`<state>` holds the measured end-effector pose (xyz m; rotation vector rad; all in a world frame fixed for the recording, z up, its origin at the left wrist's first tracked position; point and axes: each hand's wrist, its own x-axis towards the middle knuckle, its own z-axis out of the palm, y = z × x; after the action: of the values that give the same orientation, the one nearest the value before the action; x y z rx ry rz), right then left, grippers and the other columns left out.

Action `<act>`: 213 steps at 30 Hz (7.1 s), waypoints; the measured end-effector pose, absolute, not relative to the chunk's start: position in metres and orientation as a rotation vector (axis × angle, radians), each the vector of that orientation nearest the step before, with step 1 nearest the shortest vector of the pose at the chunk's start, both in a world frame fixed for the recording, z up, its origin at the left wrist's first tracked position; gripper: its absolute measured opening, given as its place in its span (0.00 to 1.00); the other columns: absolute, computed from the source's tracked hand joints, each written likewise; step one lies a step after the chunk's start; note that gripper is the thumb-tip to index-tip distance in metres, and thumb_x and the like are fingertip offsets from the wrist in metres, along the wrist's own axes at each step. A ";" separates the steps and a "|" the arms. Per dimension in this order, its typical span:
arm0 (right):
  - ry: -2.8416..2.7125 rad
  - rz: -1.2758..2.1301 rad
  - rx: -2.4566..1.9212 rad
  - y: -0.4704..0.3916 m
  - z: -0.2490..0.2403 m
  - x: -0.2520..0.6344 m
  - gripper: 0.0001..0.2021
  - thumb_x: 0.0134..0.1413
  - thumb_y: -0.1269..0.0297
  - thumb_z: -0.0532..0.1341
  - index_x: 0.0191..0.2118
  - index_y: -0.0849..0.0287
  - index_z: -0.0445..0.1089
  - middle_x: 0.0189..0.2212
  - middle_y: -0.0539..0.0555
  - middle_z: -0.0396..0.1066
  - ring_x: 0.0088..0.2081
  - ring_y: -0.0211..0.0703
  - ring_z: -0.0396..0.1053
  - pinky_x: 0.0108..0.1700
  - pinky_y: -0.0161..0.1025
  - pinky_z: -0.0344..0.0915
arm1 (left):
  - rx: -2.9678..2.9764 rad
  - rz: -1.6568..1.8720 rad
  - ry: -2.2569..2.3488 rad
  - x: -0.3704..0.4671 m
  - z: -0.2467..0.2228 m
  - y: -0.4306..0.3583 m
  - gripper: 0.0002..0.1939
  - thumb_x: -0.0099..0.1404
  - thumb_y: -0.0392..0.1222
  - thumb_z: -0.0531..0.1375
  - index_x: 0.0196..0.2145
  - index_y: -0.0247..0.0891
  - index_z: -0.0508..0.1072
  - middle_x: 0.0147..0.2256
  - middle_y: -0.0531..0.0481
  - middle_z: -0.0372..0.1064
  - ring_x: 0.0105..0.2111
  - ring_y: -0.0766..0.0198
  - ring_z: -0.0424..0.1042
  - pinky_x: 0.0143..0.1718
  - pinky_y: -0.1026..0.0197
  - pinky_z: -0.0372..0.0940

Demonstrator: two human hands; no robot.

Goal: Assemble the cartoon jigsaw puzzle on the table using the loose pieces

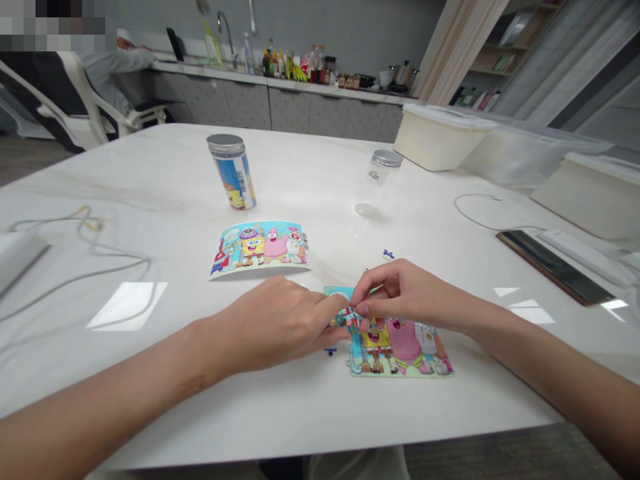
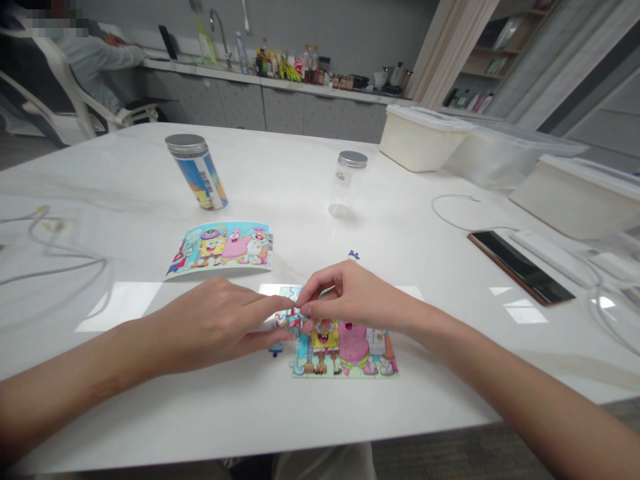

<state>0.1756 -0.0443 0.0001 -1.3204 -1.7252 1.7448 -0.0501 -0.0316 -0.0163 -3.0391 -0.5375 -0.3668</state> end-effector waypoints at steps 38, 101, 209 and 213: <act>-1.781 1.669 -1.167 -0.050 -0.004 0.171 0.03 0.51 0.68 0.64 0.34 0.60 0.72 0.29 0.51 0.73 0.32 0.37 0.70 0.35 0.36 0.67 | -3.309 -0.596 -0.809 -0.048 -0.010 -0.031 0.11 0.70 0.44 0.52 0.36 0.36 0.71 0.16 0.61 0.55 0.16 0.72 0.55 0.19 0.66 0.48; -1.814 1.576 -1.224 -0.051 -0.007 0.168 0.04 0.51 0.67 0.64 0.34 0.60 0.74 0.28 0.50 0.74 0.30 0.36 0.70 0.33 0.34 0.66 | -3.577 -0.398 -1.818 -0.045 0.006 -0.025 0.11 0.59 0.44 0.58 0.25 0.38 0.75 0.15 0.61 0.50 0.17 0.73 0.50 0.17 0.68 0.45; -1.877 1.629 -1.222 -0.054 -0.008 0.166 0.02 0.50 0.71 0.63 0.30 0.61 0.69 0.25 0.49 0.69 0.26 0.32 0.65 0.28 0.31 0.62 | -3.432 0.061 -0.339 -0.060 0.006 -0.027 0.07 0.65 0.35 0.58 0.30 0.37 0.74 0.23 0.55 0.71 0.22 0.68 0.66 0.23 0.64 0.54; -1.812 1.695 -1.143 -0.057 -0.009 0.167 0.07 0.52 0.73 0.60 0.39 0.60 0.69 0.25 0.47 0.68 0.26 0.33 0.67 0.28 0.31 0.64 | -3.423 0.029 -0.323 -0.060 0.006 -0.027 0.08 0.65 0.35 0.57 0.29 0.37 0.73 0.23 0.55 0.70 0.22 0.69 0.66 0.23 0.64 0.55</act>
<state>0.1672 -0.0572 -0.0088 -1.1430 -1.8116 1.6955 -0.0604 -0.0268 0.0056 -3.4228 -0.3232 0.0288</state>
